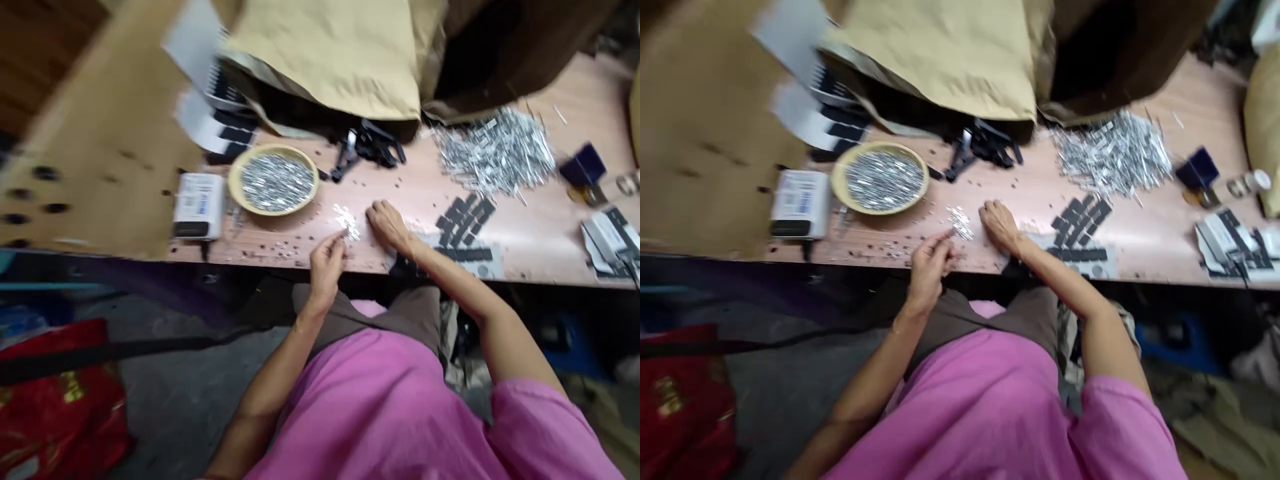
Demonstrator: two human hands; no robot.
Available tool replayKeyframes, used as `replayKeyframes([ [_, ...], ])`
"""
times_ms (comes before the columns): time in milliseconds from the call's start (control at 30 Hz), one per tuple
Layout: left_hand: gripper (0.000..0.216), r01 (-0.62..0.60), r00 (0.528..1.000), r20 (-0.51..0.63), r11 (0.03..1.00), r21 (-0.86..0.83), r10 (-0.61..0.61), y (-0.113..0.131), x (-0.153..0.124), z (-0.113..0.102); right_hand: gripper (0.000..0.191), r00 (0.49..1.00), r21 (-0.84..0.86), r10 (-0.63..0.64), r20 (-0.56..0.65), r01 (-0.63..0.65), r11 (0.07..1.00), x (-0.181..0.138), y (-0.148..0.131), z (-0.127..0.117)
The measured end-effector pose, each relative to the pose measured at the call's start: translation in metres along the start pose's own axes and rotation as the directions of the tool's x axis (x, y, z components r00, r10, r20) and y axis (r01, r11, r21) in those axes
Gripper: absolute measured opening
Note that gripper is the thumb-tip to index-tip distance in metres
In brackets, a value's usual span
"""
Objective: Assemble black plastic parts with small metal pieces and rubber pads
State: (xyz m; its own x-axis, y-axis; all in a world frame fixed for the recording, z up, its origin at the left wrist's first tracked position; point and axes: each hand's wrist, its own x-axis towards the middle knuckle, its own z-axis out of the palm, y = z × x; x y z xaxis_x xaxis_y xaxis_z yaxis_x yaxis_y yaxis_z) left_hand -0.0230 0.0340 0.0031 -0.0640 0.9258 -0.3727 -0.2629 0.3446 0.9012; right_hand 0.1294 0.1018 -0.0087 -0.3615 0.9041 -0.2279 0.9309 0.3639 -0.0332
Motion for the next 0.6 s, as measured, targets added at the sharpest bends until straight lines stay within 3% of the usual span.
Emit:
replayKeyframes([
  [167,0.026,0.013,0.995,0.094,0.999,0.043,-0.017,-0.005,-0.009,0.023,0.023,0.994,0.116,-0.033,-0.1,0.044,0.992,0.003,0.026,0.024],
  [333,0.029,0.053,0.986,0.155,0.998,0.015,-0.055,-0.005,-0.022,0.038,0.016,0.965,0.375,0.091,-0.244,0.007,0.927,-0.026,0.041,0.004],
  [467,0.035,0.142,0.955,0.261,0.99,0.011,-0.14,-0.002,-0.031,0.046,0.007,0.833,0.691,0.369,-0.412,0.021,0.723,-0.074,0.026,-0.021],
  [600,0.044,0.205,0.901,0.383,0.978,0.038,-0.204,-0.002,-0.032,0.054,0.015,0.712,0.924,0.623,-0.325,0.1,0.369,-0.106,0.003,-0.017],
])
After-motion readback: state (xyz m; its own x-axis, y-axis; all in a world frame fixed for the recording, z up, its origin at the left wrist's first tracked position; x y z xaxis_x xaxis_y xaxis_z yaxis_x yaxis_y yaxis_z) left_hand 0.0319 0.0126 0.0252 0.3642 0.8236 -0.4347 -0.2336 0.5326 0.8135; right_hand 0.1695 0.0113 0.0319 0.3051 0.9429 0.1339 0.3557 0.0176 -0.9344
